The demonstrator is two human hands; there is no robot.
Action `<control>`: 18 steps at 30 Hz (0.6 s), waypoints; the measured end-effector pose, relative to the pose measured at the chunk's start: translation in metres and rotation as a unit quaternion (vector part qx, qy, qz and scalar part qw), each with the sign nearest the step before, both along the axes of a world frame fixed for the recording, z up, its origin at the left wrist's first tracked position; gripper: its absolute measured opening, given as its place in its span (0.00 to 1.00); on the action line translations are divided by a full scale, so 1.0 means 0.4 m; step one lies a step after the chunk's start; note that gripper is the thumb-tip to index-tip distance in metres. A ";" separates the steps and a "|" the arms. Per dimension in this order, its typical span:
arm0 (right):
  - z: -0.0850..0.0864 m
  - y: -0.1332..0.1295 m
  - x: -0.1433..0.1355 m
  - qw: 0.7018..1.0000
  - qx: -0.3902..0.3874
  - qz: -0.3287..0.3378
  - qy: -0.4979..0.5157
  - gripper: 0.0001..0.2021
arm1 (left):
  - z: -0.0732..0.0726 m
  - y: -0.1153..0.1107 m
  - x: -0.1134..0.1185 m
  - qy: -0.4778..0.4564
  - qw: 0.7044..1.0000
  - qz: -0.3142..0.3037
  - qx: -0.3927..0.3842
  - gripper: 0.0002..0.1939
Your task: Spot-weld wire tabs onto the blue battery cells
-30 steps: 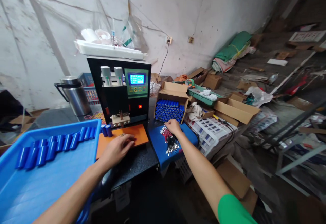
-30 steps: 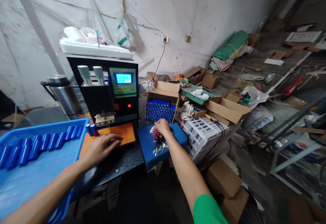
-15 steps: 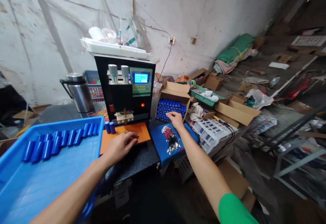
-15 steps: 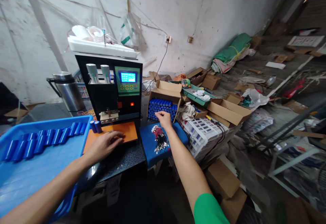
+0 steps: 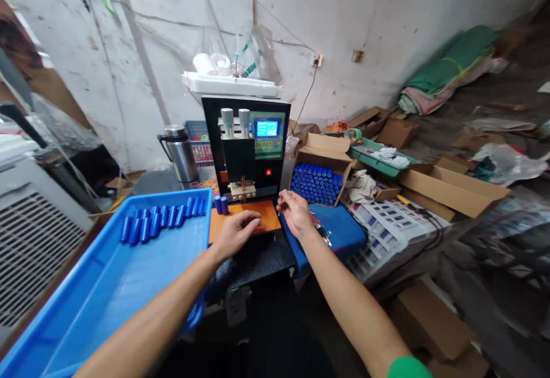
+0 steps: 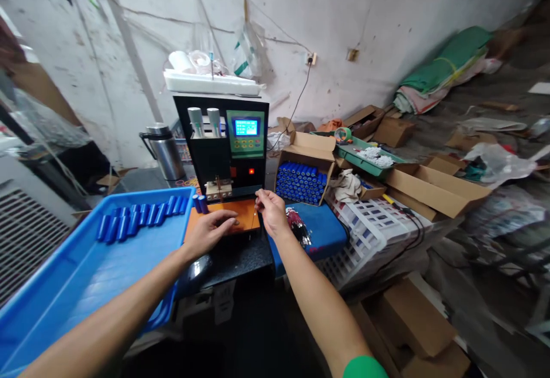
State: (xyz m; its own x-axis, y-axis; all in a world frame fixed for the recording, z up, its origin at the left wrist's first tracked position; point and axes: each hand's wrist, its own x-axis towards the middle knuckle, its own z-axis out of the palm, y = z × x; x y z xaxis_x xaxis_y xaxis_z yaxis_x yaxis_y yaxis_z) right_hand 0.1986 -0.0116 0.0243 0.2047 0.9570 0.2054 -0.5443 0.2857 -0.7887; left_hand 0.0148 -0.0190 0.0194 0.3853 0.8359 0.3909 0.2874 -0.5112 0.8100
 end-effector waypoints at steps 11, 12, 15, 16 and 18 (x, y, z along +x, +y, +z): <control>-0.049 0.015 -0.113 0.990 -0.080 -0.102 -0.054 0.18 | 0.017 -0.026 -0.003 0.153 0.982 -0.076 0.085 0.13; -0.048 0.013 -0.114 0.990 -0.081 -0.101 -0.049 0.18 | 0.012 -0.022 -0.002 0.163 0.981 -0.061 0.087 0.14; -0.044 0.006 -0.118 0.992 -0.080 -0.089 -0.028 0.17 | 0.000 -0.008 -0.001 0.146 0.987 -0.009 0.064 0.15; -0.044 0.003 -0.121 0.993 -0.079 -0.083 -0.021 0.16 | -0.003 -0.004 -0.001 0.131 0.990 0.001 0.052 0.15; -0.046 -0.002 -0.129 0.995 -0.077 -0.070 -0.010 0.16 | -0.006 0.001 0.000 0.100 0.994 0.011 0.036 0.13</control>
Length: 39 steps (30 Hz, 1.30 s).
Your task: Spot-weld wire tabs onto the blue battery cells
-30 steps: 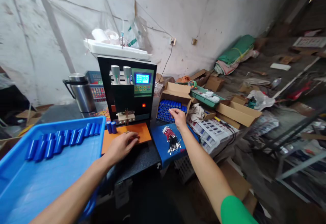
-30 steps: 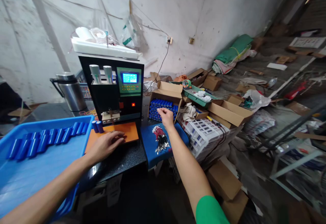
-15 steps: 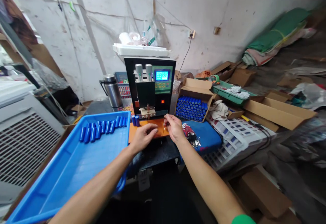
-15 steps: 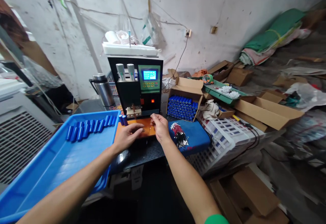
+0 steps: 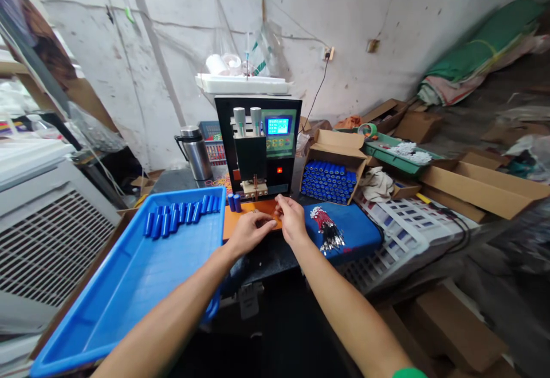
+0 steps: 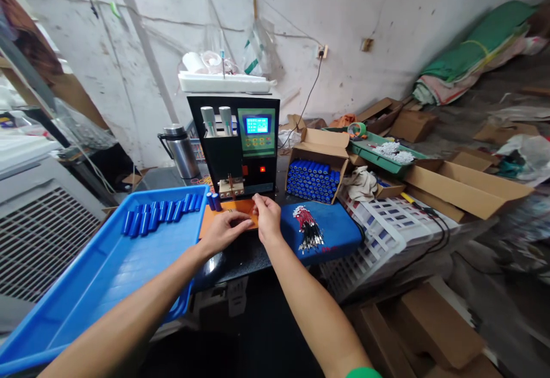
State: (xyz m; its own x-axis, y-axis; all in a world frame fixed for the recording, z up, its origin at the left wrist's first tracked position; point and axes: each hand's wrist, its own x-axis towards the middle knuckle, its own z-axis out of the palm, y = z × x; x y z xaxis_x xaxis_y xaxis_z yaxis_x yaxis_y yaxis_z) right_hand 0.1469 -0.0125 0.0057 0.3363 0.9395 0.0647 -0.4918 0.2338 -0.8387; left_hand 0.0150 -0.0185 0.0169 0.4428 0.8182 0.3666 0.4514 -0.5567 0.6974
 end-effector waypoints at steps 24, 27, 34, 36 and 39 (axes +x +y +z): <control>-0.033 -0.021 0.037 0.977 0.047 0.103 -0.178 0.13 | 0.035 -0.010 -0.059 -0.072 0.975 0.199 0.063 0.17; -0.036 -0.020 0.040 0.980 0.038 0.103 -0.167 0.13 | 0.050 0.014 -0.105 -0.140 0.939 0.307 0.070 0.14; -0.035 -0.024 0.036 0.979 0.038 0.105 -0.170 0.14 | 0.016 0.083 -0.135 -0.165 0.953 0.254 -0.023 0.24; -0.034 -0.025 0.036 0.979 0.038 0.106 -0.168 0.14 | -0.002 0.092 -0.126 -0.166 0.960 0.223 -0.042 0.27; -0.034 -0.026 0.035 0.980 0.039 0.107 -0.165 0.14 | -0.021 0.100 -0.122 -0.149 0.965 0.214 -0.037 0.24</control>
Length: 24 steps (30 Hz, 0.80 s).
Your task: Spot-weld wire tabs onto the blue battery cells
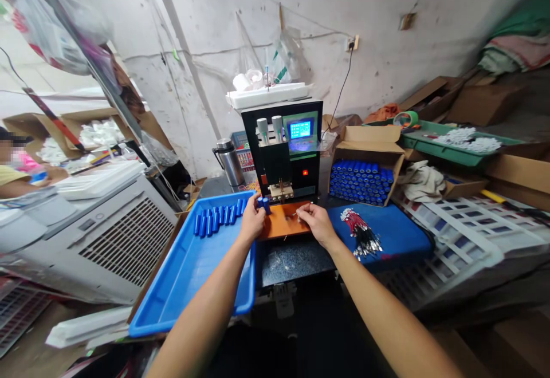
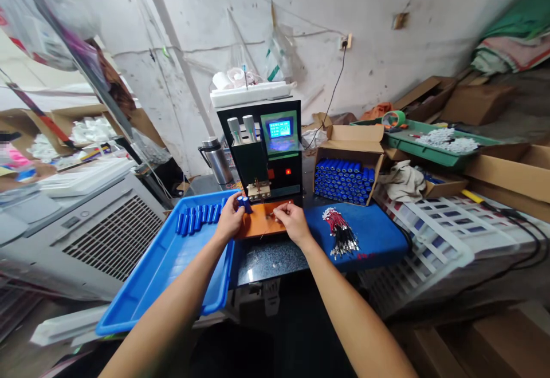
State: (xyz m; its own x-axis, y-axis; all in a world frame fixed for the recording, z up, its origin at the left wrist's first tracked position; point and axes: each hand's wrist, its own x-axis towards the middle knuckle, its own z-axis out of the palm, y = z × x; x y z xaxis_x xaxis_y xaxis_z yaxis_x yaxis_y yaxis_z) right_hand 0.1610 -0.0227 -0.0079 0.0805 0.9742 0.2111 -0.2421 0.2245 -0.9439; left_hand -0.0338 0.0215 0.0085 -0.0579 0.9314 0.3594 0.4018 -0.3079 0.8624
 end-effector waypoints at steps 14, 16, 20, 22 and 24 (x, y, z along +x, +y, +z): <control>0.002 0.010 -0.001 1.000 -0.005 -0.019 0.002 0.12 | 0.067 -0.103 0.039 0.039 0.994 0.038 0.095 0.15; 0.003 0.010 -0.001 1.000 -0.009 -0.020 0.007 0.12 | 0.062 -0.113 0.062 0.073 0.994 0.005 0.076 0.13; 0.003 0.010 -0.003 1.000 -0.014 -0.024 0.008 0.13 | 0.050 -0.111 0.093 0.113 0.992 -0.053 0.038 0.11; 0.003 0.011 -0.005 0.999 -0.012 -0.028 0.010 0.13 | 0.044 -0.103 0.100 0.091 0.992 -0.080 0.023 0.12; 0.004 0.016 -0.008 0.999 -0.014 -0.031 0.014 0.13 | 0.036 -0.094 0.103 0.067 0.993 -0.095 0.014 0.12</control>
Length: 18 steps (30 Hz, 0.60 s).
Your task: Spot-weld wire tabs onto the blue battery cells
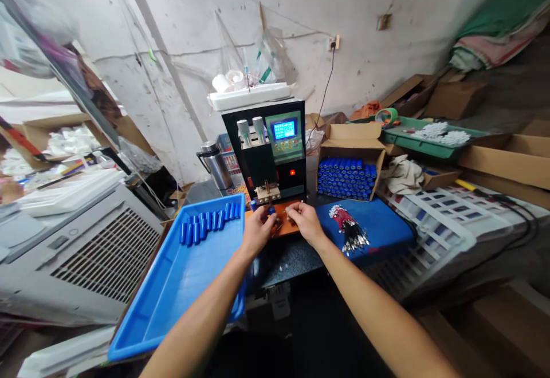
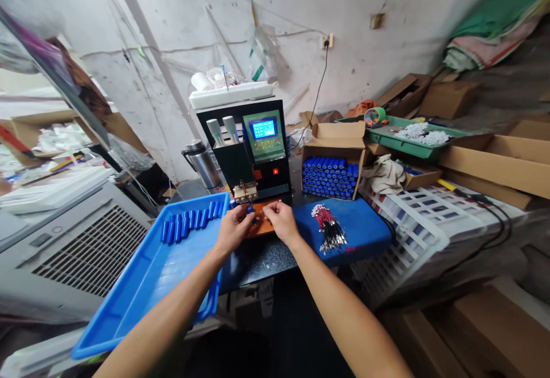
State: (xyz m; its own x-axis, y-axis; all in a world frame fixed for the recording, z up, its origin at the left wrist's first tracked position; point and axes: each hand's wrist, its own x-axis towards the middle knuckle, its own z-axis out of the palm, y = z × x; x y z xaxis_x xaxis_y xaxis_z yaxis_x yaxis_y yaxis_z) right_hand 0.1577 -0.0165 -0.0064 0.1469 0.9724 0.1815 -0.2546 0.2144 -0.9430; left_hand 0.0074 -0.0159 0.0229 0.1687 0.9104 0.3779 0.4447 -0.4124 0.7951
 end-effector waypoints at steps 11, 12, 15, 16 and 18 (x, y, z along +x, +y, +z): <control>0.018 0.049 -0.029 0.999 0.022 -0.017 -0.037 0.12 | -0.030 0.020 0.004 -0.076 0.996 -0.039 -0.020 0.17; 0.016 0.053 -0.033 0.999 0.022 -0.012 -0.033 0.12 | -0.030 0.020 0.005 -0.086 0.995 -0.044 -0.021 0.18; 0.005 0.065 -0.045 0.999 0.028 0.002 -0.021 0.12 | -0.031 0.021 0.006 -0.103 0.993 -0.055 -0.028 0.18; 0.000 0.069 -0.048 0.999 0.031 0.004 -0.022 0.12 | -0.032 0.022 0.005 -0.105 0.992 -0.057 -0.031 0.18; -0.007 0.076 -0.053 0.999 0.038 -0.001 -0.033 0.12 | -0.034 0.024 0.003 -0.105 0.992 -0.055 -0.036 0.19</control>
